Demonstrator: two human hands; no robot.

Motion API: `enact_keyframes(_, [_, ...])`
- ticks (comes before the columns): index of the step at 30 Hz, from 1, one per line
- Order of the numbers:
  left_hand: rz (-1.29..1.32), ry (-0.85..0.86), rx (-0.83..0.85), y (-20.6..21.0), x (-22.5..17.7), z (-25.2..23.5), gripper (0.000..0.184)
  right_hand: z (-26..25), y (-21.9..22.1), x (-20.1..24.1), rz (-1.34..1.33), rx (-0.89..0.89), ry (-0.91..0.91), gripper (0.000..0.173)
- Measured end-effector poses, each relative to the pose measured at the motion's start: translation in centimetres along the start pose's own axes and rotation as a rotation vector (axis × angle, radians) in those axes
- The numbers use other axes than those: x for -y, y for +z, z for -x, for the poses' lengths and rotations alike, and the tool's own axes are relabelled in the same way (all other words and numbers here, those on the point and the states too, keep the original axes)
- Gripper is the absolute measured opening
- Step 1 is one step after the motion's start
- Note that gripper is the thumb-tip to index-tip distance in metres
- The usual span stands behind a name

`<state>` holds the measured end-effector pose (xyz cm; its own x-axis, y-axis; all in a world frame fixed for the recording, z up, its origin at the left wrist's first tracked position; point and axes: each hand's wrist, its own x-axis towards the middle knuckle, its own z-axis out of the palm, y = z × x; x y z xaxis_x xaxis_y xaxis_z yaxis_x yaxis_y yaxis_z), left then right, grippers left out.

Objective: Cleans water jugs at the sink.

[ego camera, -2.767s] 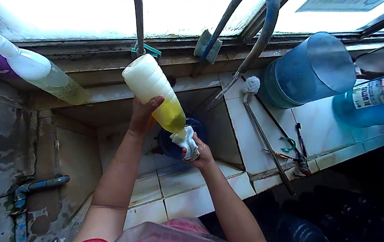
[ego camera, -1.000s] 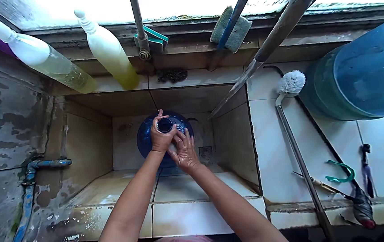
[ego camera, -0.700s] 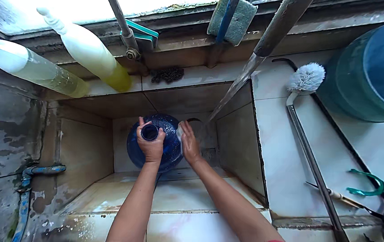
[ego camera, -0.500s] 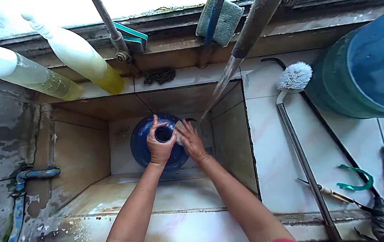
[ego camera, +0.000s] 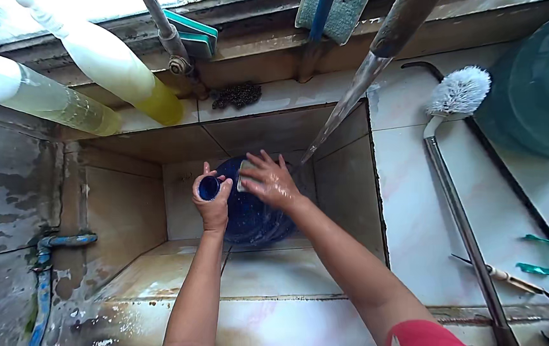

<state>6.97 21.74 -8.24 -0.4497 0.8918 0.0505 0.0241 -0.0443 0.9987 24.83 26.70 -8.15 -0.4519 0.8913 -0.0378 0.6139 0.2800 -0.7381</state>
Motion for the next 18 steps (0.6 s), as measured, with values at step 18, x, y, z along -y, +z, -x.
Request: enact_keyframes(18, [0.404,-0.290,0.169,-16.4,4.3,-5.1,0.076,1.1,10.3,3.9,-0.305,-0.229,0.163,0.053])
